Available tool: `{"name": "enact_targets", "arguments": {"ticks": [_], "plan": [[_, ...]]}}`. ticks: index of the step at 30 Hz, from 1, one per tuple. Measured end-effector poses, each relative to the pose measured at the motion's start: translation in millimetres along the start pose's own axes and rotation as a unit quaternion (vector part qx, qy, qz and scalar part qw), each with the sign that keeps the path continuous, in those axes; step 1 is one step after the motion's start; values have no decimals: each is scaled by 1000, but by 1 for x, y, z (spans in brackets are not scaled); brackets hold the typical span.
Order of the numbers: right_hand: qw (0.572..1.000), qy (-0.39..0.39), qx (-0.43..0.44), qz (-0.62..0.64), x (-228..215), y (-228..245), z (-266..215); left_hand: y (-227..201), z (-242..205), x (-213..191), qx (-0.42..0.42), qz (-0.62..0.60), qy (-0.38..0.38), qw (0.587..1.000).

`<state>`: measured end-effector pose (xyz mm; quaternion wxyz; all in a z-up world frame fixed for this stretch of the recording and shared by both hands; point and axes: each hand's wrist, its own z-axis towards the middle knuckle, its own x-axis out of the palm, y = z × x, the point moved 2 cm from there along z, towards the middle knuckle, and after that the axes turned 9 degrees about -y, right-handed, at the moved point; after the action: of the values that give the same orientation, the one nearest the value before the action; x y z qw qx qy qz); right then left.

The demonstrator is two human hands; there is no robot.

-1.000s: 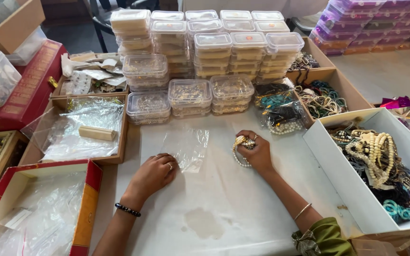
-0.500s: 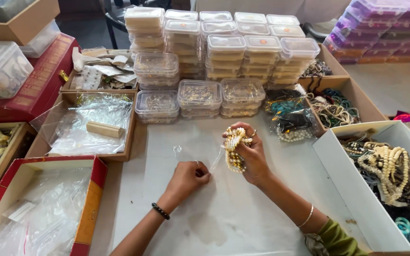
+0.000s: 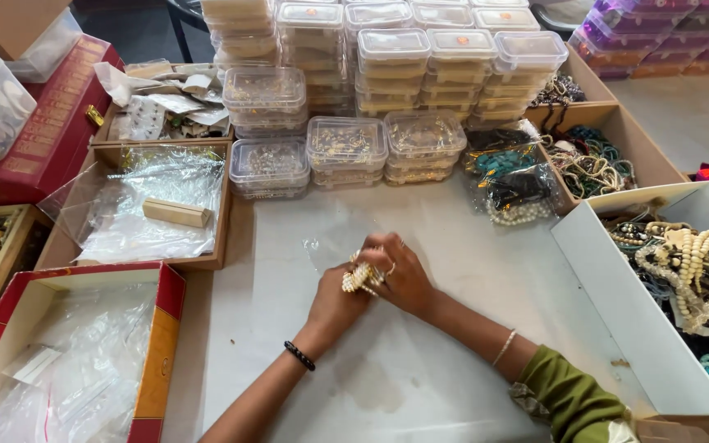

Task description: Sorting and packing pearl necklaces and bracelets into small plastic bags.

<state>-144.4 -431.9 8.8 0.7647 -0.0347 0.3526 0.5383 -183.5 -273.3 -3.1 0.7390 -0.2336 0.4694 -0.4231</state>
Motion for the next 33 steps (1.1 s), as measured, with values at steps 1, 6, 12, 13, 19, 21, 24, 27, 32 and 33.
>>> {"name": "enact_targets", "arguments": {"ticks": [1, 6, 12, 13, 19, 21, 24, 27, 32, 33], "plan": [[1000, -3, 0, -1, -5, 2, -1, 5, 2, 0, 3, 1, 1, 1000], [981, 176, -39, -63, -47, 46, 7, 23, 11, 0, -168, -73, 4, 983], [979, 191, -25, -59, -68, 26, -55, -4, 11, -7, -184, -62, 4, 981], [979, 193, -24, -60, -65, 32, -51, -8, 8, -7, -185, -64, 5, 981], [968, 211, -99, -91, -55, 46, -35, -31, -4, -12, 42, -32, -118, 992], [942, 290, 75, -148, -50, 38, -27, -39, -7, -11, 163, 53, -115, 979], [946, 287, -8, -151, -31, 53, -30, -36, -2, -10, 194, 102, -115, 969], [947, 304, -10, -102, -23, 20, -35, -33, -4, -18, 181, 119, -121, 969], [932, 335, 48, -129, 2, 12, -34, -22, -3, -16, 230, 160, -110, 954], [945, 317, 10, -80, 11, 7, -42, -18, -7, -17, 226, 157, -112, 955]]}}
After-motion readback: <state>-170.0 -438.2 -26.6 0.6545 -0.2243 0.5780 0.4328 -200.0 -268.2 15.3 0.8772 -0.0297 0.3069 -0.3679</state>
